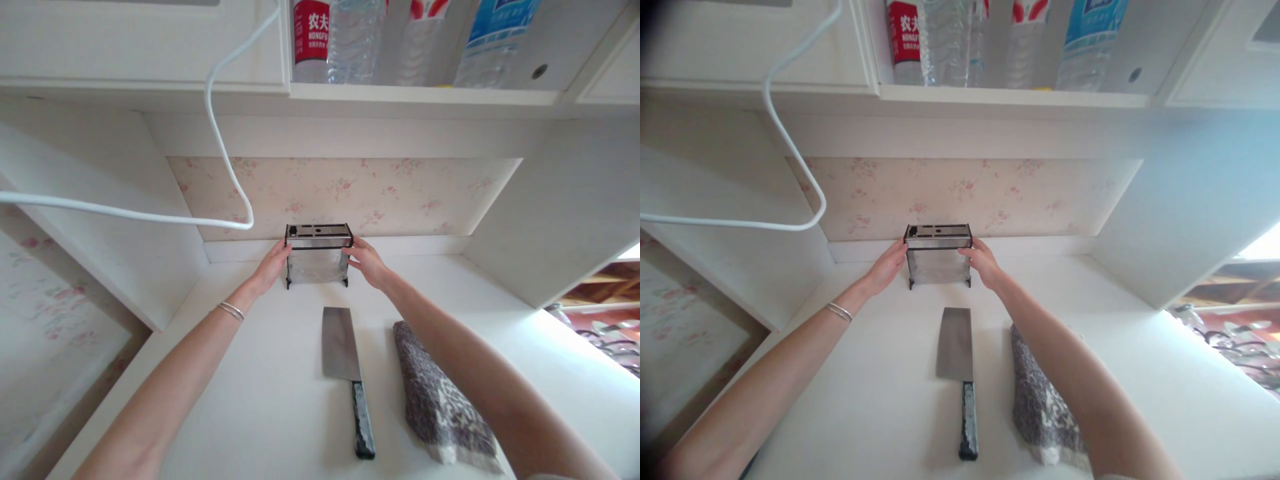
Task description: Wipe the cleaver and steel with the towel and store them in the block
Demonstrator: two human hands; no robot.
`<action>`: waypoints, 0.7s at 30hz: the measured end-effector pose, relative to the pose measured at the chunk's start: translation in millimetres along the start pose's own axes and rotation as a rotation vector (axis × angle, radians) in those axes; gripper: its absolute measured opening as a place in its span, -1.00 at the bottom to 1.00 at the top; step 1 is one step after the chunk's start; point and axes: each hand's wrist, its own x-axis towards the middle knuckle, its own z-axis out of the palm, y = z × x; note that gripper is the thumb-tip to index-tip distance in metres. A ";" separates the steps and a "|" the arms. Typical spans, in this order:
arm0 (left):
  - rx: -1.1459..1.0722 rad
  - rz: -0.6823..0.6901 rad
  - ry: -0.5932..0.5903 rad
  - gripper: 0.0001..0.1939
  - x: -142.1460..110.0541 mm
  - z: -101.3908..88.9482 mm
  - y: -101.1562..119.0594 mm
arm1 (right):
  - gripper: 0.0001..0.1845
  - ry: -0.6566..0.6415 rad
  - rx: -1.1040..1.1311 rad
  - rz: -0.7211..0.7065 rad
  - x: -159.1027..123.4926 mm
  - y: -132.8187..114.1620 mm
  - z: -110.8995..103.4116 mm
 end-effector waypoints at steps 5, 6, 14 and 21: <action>0.145 0.012 0.023 -0.40 8.6 -2.3 -0.4 | -0.40 -0.040 0.001 -0.006 4.2 6.3 -1.8; 0.188 0.021 0.036 -0.41 9.1 -2.7 1.0 | -0.35 -0.042 -0.012 -0.004 3.5 9.7 -3.0; 0.663 0.087 0.075 -0.42 -73.9 -38.2 11.8 | -0.42 0.102 -0.498 -0.005 -69.7 58.1 -58.5; 1.277 -0.199 0.403 -0.41 -258.2 -105.5 -36.6 | -0.09 0.637 -0.838 0.312 -214.5 62.4 -159.7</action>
